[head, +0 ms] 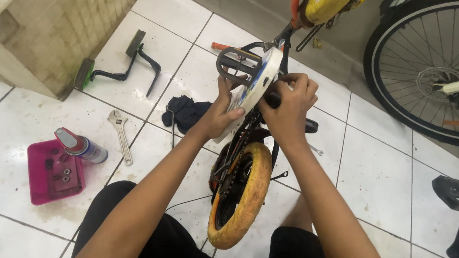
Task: The person assembles a small bicycle by attaching a rear wheel and a seat. They first position the wheel into the frame, then attach the seat to the frame, and finally adjust the chain and wheel alignment.
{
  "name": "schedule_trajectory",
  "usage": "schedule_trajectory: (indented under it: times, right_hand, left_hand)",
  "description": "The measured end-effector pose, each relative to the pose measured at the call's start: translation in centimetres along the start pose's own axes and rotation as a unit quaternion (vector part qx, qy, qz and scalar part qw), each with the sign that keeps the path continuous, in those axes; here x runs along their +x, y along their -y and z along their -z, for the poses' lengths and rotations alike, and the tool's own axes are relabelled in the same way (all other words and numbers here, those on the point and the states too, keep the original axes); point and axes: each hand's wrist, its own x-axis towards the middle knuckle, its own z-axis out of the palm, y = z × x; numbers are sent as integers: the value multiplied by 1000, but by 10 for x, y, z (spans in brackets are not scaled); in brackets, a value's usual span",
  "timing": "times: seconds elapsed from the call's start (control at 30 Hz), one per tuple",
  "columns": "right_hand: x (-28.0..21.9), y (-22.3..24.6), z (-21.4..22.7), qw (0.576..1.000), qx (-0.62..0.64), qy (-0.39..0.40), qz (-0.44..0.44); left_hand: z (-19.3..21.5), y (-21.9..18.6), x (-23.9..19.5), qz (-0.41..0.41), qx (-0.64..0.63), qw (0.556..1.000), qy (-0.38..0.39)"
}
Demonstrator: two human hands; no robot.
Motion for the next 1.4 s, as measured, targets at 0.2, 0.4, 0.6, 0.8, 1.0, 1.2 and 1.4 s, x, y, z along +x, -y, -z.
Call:
schedule_trajectory:
  times: [0.2,0.4,0.6,0.8,1.0,1.2,1.4]
  right_hand:
    - [0,13,-15,993,-112,15,40]
    - [-3,14,-28,994,-103,10,38]
    - [11,24,-13,999,-2,-19,47]
    - [9,20,-8,992,-65,-51,91]
    - [25,21,16,989,134,5,-65]
    - [19,-3,22,914,338,3,-224]
    - [16,-1,16,918,342,-47,-194]
  left_hand:
    - [-29,-14,-23,-51,129,972,-191]
    - [-48,-52,-48,33,172,963,-203]
    - [-31,-49,-44,-22,171,964,-202]
    - [11,-121,48,-308,142,910,-239]
    - [8,-127,161,-170,300,936,64]
    - [17,-105,205,80,344,875,331]
    - [-2,-133,207,213,436,747,455]
